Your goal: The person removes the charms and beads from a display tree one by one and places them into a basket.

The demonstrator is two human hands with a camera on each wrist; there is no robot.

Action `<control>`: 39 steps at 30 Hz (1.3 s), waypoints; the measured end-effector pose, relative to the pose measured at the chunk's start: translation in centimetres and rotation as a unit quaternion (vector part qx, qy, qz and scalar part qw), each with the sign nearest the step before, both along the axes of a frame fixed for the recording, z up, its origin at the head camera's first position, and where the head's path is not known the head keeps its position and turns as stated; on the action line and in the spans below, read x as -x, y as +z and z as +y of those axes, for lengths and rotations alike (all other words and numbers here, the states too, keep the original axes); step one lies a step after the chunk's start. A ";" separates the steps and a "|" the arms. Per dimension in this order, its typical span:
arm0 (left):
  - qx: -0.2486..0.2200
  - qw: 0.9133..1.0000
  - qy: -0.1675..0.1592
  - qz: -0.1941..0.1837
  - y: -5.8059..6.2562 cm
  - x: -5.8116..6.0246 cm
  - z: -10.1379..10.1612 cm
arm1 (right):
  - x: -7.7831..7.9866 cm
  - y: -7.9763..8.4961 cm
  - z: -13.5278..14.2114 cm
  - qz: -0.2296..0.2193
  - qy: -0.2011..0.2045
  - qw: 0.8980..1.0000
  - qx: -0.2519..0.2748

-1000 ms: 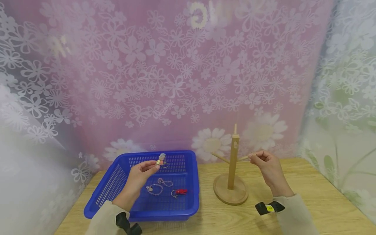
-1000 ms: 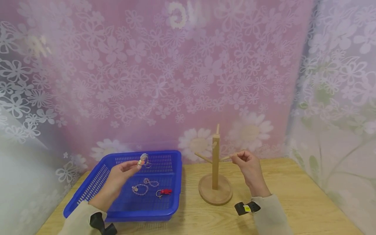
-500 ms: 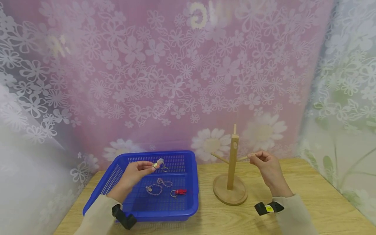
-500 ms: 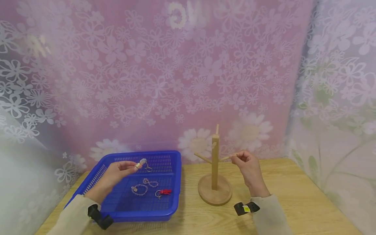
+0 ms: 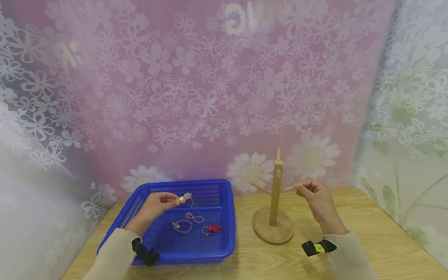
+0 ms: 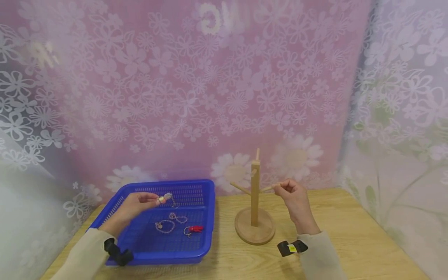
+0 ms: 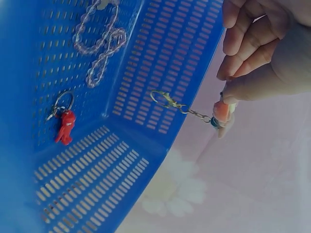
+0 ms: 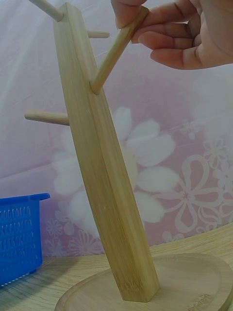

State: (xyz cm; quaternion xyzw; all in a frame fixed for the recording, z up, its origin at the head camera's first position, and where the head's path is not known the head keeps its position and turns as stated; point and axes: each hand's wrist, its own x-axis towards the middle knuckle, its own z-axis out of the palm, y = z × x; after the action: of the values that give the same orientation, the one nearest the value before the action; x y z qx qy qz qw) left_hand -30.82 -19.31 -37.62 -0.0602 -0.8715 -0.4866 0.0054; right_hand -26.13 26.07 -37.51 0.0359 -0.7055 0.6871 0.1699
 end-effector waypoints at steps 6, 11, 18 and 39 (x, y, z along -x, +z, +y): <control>0.010 1.000 0.002 -0.006 -0.2 0.8 -0.7 | 0.0 0.0 0.0 -0.002 -0.001 1.000 0.001; 0.010 1.000 0.008 -0.014 -0.3 1.5 -0.9 | 0.0 0.0 0.0 -0.007 -0.003 1.000 0.000; 0.004 1.000 0.005 -0.019 -0.6 2.3 -1.1 | 0.0 0.0 0.0 -0.003 -0.003 1.000 0.002; 0.019 0.996 -0.065 -0.057 -1.7 4.3 -1.0 | 0.0 0.0 -0.1 0.020 0.008 1.000 0.007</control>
State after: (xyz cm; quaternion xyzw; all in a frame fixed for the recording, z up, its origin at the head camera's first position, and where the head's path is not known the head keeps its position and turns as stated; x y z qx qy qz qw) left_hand -35.08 -20.32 -39.30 -0.0886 -0.8739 -0.4716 -0.0773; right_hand -26.10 26.00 -37.46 0.0536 -0.6966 0.6927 0.1789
